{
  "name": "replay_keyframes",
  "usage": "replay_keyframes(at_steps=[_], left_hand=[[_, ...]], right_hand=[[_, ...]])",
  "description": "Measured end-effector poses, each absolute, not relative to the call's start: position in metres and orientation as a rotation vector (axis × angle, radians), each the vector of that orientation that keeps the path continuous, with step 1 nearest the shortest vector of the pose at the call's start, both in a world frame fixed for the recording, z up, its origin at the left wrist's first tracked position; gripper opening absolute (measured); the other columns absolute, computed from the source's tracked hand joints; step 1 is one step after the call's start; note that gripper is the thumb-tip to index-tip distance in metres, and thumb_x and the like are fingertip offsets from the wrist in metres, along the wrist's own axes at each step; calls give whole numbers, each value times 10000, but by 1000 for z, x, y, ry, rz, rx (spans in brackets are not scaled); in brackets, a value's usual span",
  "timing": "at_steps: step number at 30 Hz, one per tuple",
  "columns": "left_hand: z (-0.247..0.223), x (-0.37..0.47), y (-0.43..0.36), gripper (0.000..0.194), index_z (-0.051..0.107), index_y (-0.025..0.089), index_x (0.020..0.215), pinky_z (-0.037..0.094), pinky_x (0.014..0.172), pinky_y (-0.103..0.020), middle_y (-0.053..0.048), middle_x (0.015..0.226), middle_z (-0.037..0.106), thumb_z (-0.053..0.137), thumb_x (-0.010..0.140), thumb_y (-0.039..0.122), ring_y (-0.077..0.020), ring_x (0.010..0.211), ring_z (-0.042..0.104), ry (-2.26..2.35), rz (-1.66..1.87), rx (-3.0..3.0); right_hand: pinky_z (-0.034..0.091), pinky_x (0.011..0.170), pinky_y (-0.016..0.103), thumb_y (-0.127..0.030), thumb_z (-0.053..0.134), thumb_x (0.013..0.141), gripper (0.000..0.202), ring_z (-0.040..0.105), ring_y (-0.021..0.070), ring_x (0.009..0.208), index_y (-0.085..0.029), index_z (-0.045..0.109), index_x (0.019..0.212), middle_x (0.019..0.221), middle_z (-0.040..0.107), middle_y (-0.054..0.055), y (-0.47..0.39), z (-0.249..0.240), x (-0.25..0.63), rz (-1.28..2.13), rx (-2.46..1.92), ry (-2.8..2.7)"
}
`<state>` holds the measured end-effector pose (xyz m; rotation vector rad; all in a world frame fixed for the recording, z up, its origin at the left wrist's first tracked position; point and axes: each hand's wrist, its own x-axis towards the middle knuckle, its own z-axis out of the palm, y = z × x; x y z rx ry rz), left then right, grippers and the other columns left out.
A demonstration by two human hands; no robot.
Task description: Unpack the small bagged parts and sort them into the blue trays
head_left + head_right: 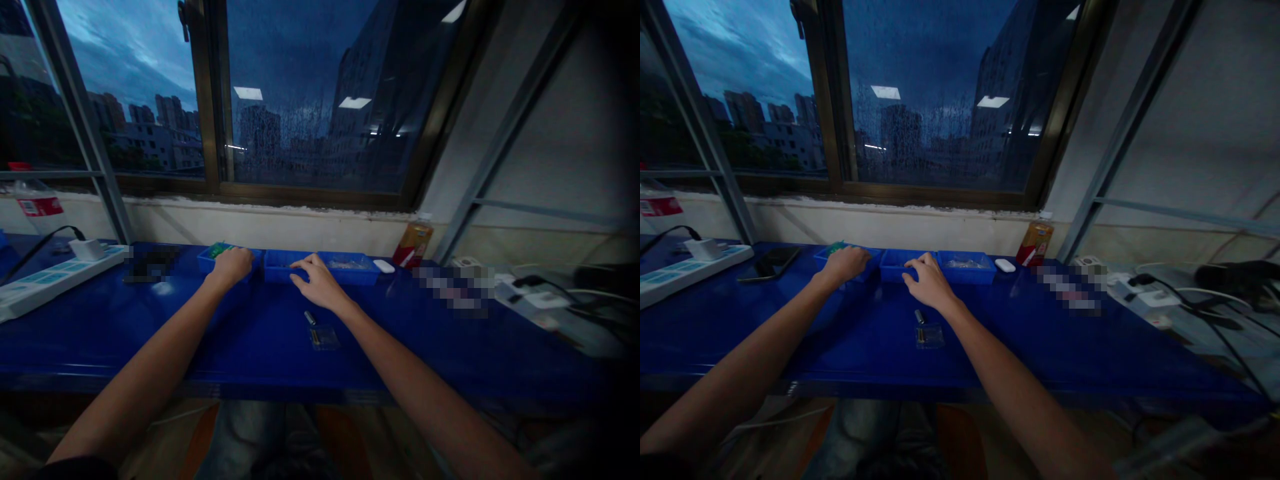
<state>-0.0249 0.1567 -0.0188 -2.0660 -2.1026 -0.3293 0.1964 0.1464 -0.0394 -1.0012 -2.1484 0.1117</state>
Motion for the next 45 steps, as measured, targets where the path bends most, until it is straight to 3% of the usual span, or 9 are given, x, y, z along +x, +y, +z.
replay_keyframes(at_steps=[4,9,13,15,18,23,29,35,45], left_hand=[[-17,-25,152,311,660,122,876,436,792,-367,-175,946,593,382,823,250,-278,923,567,-1987,-432,-2107],[-13,14,124,290,611,146,997,410,851,-328,-107,950,551,393,836,250,-207,913,529,-1475,-955,-2314],[-25,54,98,278,621,181,942,403,837,-319,-78,928,593,453,825,369,-199,906,528,-962,-696,-3001],[-34,63,92,435,597,198,1031,384,856,-376,-94,1019,578,526,742,514,-245,972,497,-896,-545,-3124],[-42,65,89,512,578,224,1063,348,875,-442,-98,1118,535,564,682,566,-288,1044,440,-938,-475,-3168],[-39,65,95,280,582,180,888,380,816,-384,-69,938,585,635,687,366,-238,940,486,-1037,-626,-3233],[-28,57,113,214,499,144,803,409,579,-231,2,686,556,627,689,272,-102,595,519,-1445,-1711,-3196],[-23,40,128,316,500,136,705,374,510,-196,19,597,530,665,640,398,-78,538,486,-1727,-2370,-2704],[-23,28,133,288,594,147,719,372,548,-207,2,655,544,608,680,432,-90,595,477,-1902,-2000,-2875]], right_hand=[[396,832,346,-273,540,780,197,506,171,904,-209,613,951,913,531,52,145,-29,203,99,-997,-2169],[400,773,316,-240,531,777,192,520,158,820,-185,620,938,842,576,45,146,-22,208,74,-1017,-2202],[399,747,300,-218,518,777,186,521,151,787,-176,625,923,820,591,45,150,-22,211,67,-1028,-2195],[399,739,297,-233,514,781,186,524,151,779,-172,628,915,811,596,46,152,-22,213,66,-1046,-2170],[399,724,295,-241,509,782,190,525,150,758,-171,634,908,786,594,43,153,-22,215,59,-1067,-2152],[398,734,297,-229,539,749,179,530,144,747,-161,645,875,784,602,42,152,-22,211,204,-1052,-2130],[413,584,231,-417,466,787,318,539,121,671,-159,626,883,713,581,21,156,-18,212,960,-961,-1756],[360,505,206,-442,546,719,297,487,92,562,-156,610,770,633,539,-8,150,-27,197,1004,-935,-1803],[346,518,225,-327,573,678,192,443,85,520,-160,536,591,548,492,-33,148,-31,191,845,-890,-1749]])
